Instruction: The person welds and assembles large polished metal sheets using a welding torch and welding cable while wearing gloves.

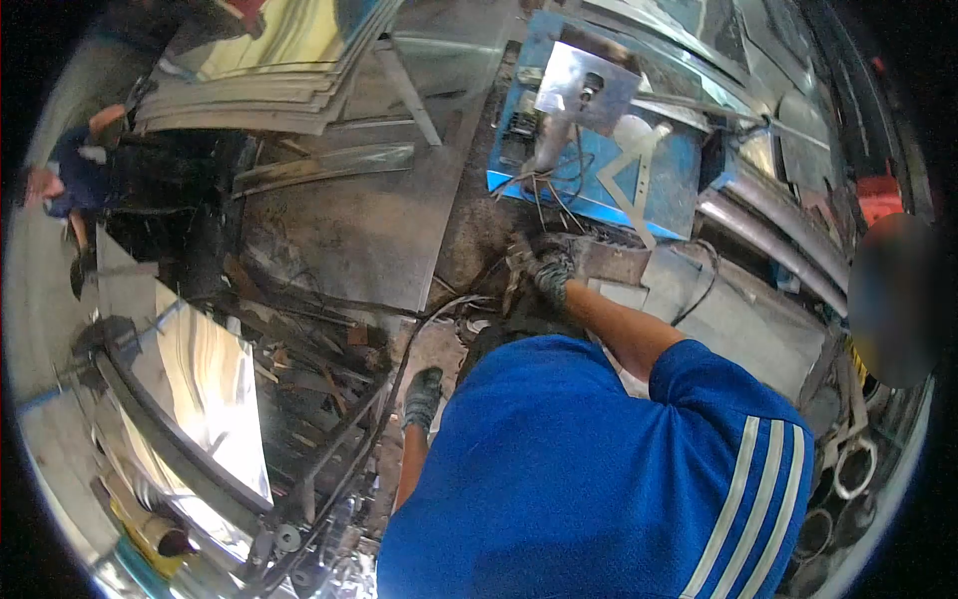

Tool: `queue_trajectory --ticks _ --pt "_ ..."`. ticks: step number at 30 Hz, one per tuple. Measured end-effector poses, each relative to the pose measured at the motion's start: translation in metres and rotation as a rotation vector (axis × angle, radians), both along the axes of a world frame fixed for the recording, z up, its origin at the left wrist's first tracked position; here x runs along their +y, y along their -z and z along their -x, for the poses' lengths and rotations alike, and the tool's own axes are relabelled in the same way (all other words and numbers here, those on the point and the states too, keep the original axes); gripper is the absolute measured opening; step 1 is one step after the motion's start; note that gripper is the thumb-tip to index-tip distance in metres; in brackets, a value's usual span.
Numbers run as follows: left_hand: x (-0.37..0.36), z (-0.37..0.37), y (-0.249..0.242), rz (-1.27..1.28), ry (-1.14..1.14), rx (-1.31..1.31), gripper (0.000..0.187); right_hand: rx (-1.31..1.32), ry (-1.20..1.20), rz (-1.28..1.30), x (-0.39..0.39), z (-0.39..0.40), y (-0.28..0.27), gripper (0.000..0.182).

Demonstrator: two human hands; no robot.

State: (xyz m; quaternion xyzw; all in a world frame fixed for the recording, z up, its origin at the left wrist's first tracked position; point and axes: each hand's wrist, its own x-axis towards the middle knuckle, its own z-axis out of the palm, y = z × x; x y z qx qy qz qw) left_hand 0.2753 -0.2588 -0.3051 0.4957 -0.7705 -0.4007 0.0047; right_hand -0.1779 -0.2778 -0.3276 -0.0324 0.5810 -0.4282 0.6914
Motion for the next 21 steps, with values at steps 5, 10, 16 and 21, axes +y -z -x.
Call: queue_trajectory --ticks 5,10,16,21 --pt "0.021 -0.034 0.002 -0.485 -0.207 -0.302 0.037 0.416 0.177 -0.063 0.054 0.132 0.075 0.049" --pt "0.005 -0.021 -0.011 -0.691 -1.032 -0.096 0.034 1.465 -0.618 -0.539 0.072 0.266 -0.015 0.041" --pt "-0.042 0.063 -0.025 -0.196 -0.527 0.000 0.029 1.386 -0.460 -0.605 0.048 0.301 0.021 0.050" --pt "-0.056 0.158 -0.104 -0.174 -0.384 -0.125 0.039 1.365 -0.973 0.064 0.012 0.212 0.055 0.055"
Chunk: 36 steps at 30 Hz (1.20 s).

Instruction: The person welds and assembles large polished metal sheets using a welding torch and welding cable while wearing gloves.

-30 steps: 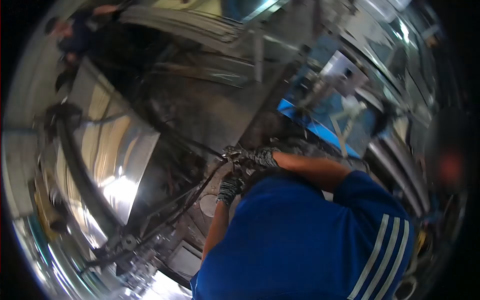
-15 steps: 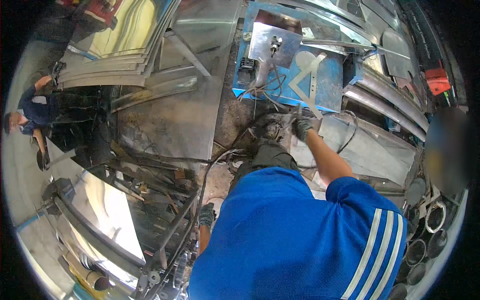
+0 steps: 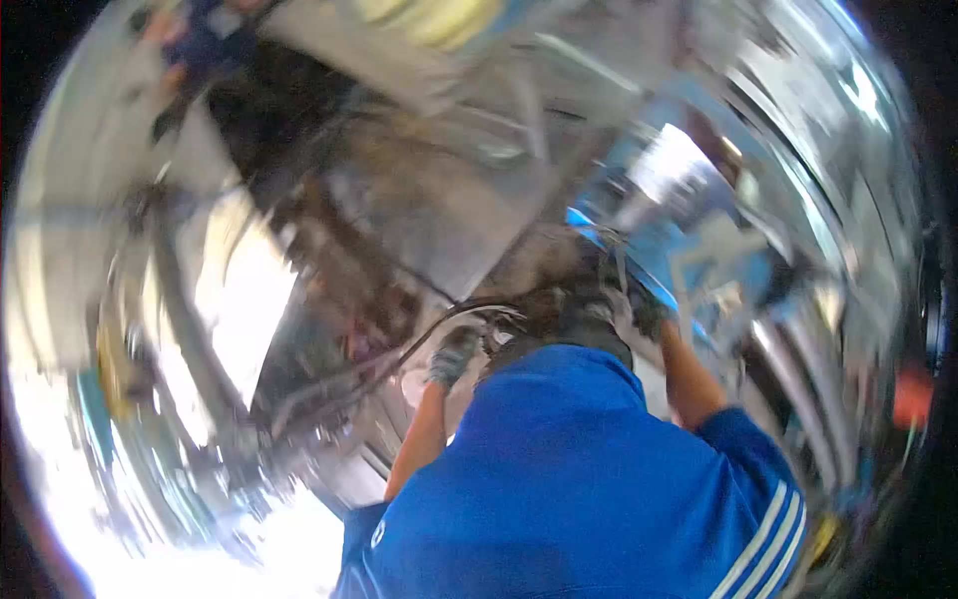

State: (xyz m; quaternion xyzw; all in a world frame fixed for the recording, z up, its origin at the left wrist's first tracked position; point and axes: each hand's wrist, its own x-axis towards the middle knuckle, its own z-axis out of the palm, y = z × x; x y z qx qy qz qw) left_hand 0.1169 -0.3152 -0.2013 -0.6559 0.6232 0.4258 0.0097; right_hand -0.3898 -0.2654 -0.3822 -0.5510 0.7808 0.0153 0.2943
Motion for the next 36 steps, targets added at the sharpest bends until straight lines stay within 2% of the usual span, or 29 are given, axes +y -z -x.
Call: queue_trajectory --ticks 3,4,5,6,7,8,10,11,13,15,17,20,22,25,27,29,30,31,32,33,34,35,36 --pt "0.027 -0.004 0.004 0.027 0.099 -0.097 0.039 -0.156 -0.412 0.279 -0.023 -0.040 0.025 0.058" --pt "0.034 -0.005 0.001 0.032 -0.019 0.007 0.039 -0.199 -0.534 0.395 -0.033 -0.045 0.037 0.059" --pt "0.064 -0.020 0.055 0.234 -0.045 -0.091 0.038 -0.242 -0.624 0.499 -0.043 -0.051 0.038 0.061" --pt "0.074 -0.018 0.034 0.128 -0.179 -0.095 0.039 -0.284 -0.660 0.368 -0.053 -0.049 0.034 0.058" --pt "0.084 -0.016 0.011 0.023 -0.301 -0.078 0.041 -0.294 -0.645 0.228 -0.066 -0.051 0.033 0.056" --pt "0.108 -0.021 0.010 0.042 -0.396 -0.092 0.041 -0.278 -0.627 0.111 -0.077 -0.051 0.034 0.054" --pt "0.149 -0.026 0.018 -0.061 -0.721 0.076 0.049 -0.215 -0.618 -0.023 -0.105 -0.046 0.039 0.049" --pt "0.170 -0.026 0.020 -0.034 -0.778 0.073 0.049 -0.181 -0.621 -0.062 -0.118 -0.046 0.042 0.047" --pt "0.211 -0.020 0.020 -0.051 -1.077 0.025 0.059 -0.100 -0.620 -0.116 -0.142 -0.046 0.048 0.043" --pt "0.247 -0.004 0.016 -0.071 -1.395 0.260 0.063 -0.033 -0.626 -0.148 -0.163 -0.049 0.053 0.039" --pt "0.278 0.005 0.031 -0.226 -1.556 0.319 0.061 0.006 -0.651 -0.151 -0.185 -0.065 0.066 0.036" --pt "0.312 0.020 0.048 -0.250 -1.631 0.329 0.059 -0.181 -0.611 -0.227 -0.221 -0.114 0.093 0.038" --pt "0.318 0.016 0.051 -0.412 -1.605 0.321 0.058 -0.331 -0.527 -0.313 -0.245 -0.134 0.092 0.043" --pt "0.311 -0.005 0.052 -0.364 -1.612 0.343 0.058 -0.455 -0.423 -0.390 -0.221 -0.201 0.014 0.039" --pt "0.311 -0.037 0.072 -0.323 -1.648 0.358 0.055 -0.471 -0.415 -0.403 -0.210 -0.234 -0.027 0.036" --pt "0.314 -0.089 0.092 -0.036 -1.631 0.327 0.058 -0.381 -0.717 -0.240 -0.207 -0.265 -0.037 0.037" --pt "0.317 -0.124 0.100 0.135 -1.659 0.144 0.059 -0.333 -0.869 -0.156 -0.211 -0.277 -0.031 0.038" --pt "0.323 -0.170 0.105 0.305 -1.674 -0.049 0.059 -0.327 -0.892 -0.148 -0.215 -0.287 -0.015 0.038" --pt "0.335 -0.227 0.105 0.361 -1.698 -0.093 0.058 -0.374 -0.936 -0.184 -0.220 -0.288 0.007 0.044" --pt "0.334 -0.274 0.084 0.511 -1.779 -0.294 0.053 -0.417 -0.978 -0.221 -0.226 -0.298 0.016 0.052" --pt "0.336 -0.324 0.033 0.605 -1.840 -0.265 0.046 -0.403 -0.990 -0.217 -0.230 -0.311 0.010 0.052" --pt "0.333 -0.372 -0.007 0.728 -1.852 -0.465 0.046 -0.366 -0.970 -0.237 -0.232 -0.321 -0.003 0.052" --pt "0.333 -0.421 -0.048 0.820 -1.896 -0.374 0.046 -0.332 -0.950 -0.253 -0.233 -0.334 -0.020 0.052"
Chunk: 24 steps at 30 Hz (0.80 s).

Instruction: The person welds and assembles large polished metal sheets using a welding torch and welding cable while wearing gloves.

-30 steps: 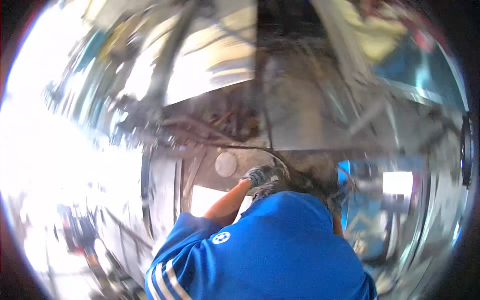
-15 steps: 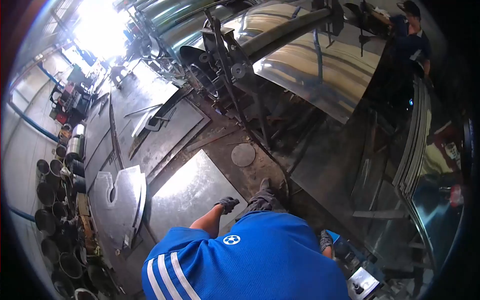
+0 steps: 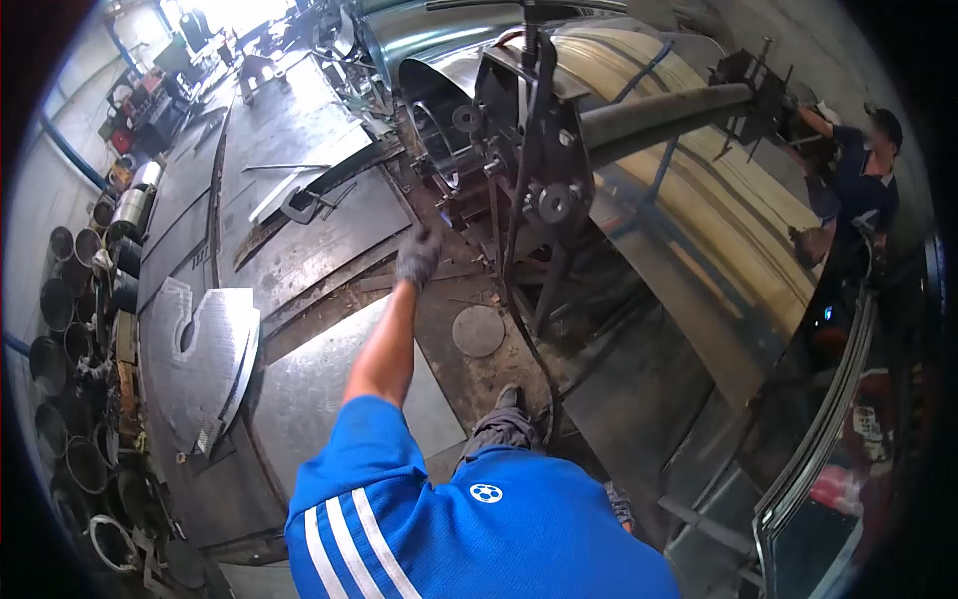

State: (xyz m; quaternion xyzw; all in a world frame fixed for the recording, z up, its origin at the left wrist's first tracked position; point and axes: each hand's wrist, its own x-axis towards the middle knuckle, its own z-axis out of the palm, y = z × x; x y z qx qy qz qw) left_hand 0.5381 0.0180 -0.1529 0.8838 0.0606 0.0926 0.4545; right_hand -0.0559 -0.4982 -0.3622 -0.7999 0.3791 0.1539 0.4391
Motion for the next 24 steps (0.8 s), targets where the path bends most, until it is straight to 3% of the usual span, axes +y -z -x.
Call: queue_trajectory --ticks 2,4,7,8,9,12,15,18,22,24 --pt "0.000 -0.095 -0.066 0.137 0.065 -0.144 0.042 0.087 0.037 -0.007 0.004 -0.015 -0.033 0.052" --pt "-0.018 -0.142 -0.155 0.021 0.129 -0.287 0.041 0.136 0.078 -0.011 0.012 -0.028 -0.039 0.052" --pt "-0.035 -0.260 -0.181 -0.276 0.239 -0.304 0.048 0.185 0.062 0.201 -0.001 -0.027 -0.013 0.051" --pt "-0.046 -0.274 -0.204 -0.358 0.302 -0.120 0.052 0.181 0.084 0.205 -0.001 -0.027 -0.016 0.051" --pt "-0.051 -0.292 -0.208 -0.437 0.364 -0.183 0.056 0.188 0.112 0.198 0.003 -0.031 -0.024 0.051" --pt "-0.072 -0.321 -0.222 -0.718 0.485 -0.006 0.060 0.258 0.180 0.159 0.014 -0.046 -0.041 0.051" --pt "-0.061 -0.348 -0.205 -0.717 0.515 -0.010 0.060 0.299 0.227 0.127 0.024 -0.059 -0.050 0.052" --pt "-0.026 -0.361 -0.183 -0.479 0.534 -0.091 0.060 0.328 0.244 0.101 0.029 -0.063 -0.052 0.052" --pt "0.027 -0.343 -0.160 0.059 0.635 -0.239 0.060 0.363 0.226 0.064 0.031 -0.073 -0.047 0.053" --pt "0.045 -0.318 -0.167 0.047 0.675 -0.236 0.059 0.380 0.209 0.051 0.030 -0.080 -0.043 0.053"
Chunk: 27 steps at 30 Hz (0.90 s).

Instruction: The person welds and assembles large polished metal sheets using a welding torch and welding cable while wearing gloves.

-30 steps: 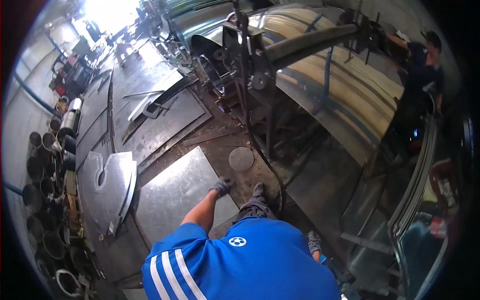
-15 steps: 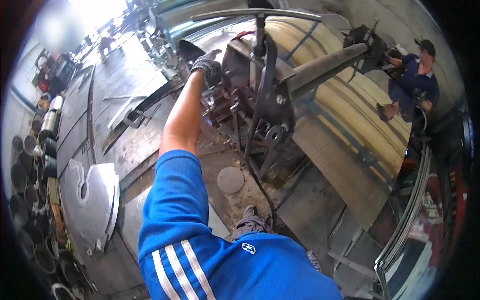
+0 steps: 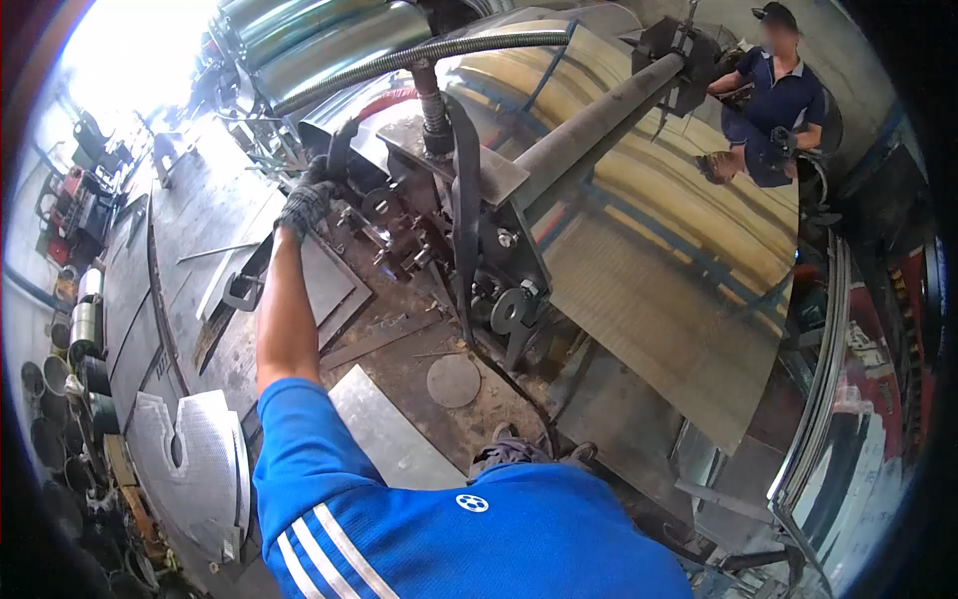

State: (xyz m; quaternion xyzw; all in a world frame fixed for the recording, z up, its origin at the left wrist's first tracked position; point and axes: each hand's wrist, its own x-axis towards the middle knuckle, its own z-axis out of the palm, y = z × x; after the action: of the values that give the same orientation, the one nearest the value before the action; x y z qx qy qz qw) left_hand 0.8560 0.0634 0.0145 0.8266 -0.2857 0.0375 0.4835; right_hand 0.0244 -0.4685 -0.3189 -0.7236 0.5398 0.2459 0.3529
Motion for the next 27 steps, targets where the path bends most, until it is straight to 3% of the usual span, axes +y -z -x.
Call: queue_trajectory --ticks 1,3,5,7,9,11,13,15,18,21,22,24,26,27 --pt "0.009 0.015 -0.009 -0.078 0.008 -0.012 0.058 0.004 -0.012 -0.012 -0.002 -0.006 0.003 0.053" --pt "0.023 0.047 -0.012 0.015 -0.134 0.158 0.054 0.015 -0.034 -0.030 -0.005 -0.016 0.006 0.053" --pt "0.023 0.099 0.013 0.402 -0.113 0.339 0.056 0.028 -0.070 -0.049 -0.010 -0.030 0.009 0.054" --pt "-0.004 0.140 0.019 -0.069 -0.133 0.313 0.056 0.040 -0.119 -0.064 -0.017 -0.047 0.015 0.054" --pt "-0.041 0.191 0.049 0.503 -0.043 0.528 0.056 0.054 -0.181 -0.070 -0.024 -0.065 0.016 0.054" --pt "-0.068 0.210 0.049 0.589 0.038 0.582 0.065 0.061 -0.254 -0.075 -0.032 -0.084 0.016 0.055" --pt "-0.099 0.214 0.080 0.833 0.059 0.566 0.068 0.056 -0.320 -0.073 -0.038 -0.103 0.015 0.055" --pt "-0.121 0.213 0.105 0.796 0.096 0.495 0.070 0.044 -0.358 -0.073 -0.040 -0.117 0.014 0.055" --pt "-0.153 0.219 0.103 0.470 -0.153 0.410 0.072 0.034 -0.375 -0.070 -0.040 -0.128 0.018 0.056" --pt "-0.154 0.224 0.090 0.551 -0.107 0.296 0.076 -0.095 -0.290 -0.002 -0.022 -0.122 0.006 0.058" --pt "-0.153 0.223 0.084 0.765 0.042 0.391 0.081 -0.148 -0.252 0.026 -0.015 -0.117 0.001 0.059" --pt "-0.140 0.223 0.066 0.580 -0.047 0.417 0.078 -0.199 -0.206 0.046 -0.013 -0.100 0.015 0.060" --pt "-0.137 0.216 0.055 0.481 -0.072 0.419 0.076 0.075 -0.086 -0.096 -0.015 -0.082 0.037 0.065" --pt "-0.137 0.207 0.057 0.429 -0.072 0.325 0.071 0.076 -0.083 -0.103 -0.007 -0.071 0.037 0.065"
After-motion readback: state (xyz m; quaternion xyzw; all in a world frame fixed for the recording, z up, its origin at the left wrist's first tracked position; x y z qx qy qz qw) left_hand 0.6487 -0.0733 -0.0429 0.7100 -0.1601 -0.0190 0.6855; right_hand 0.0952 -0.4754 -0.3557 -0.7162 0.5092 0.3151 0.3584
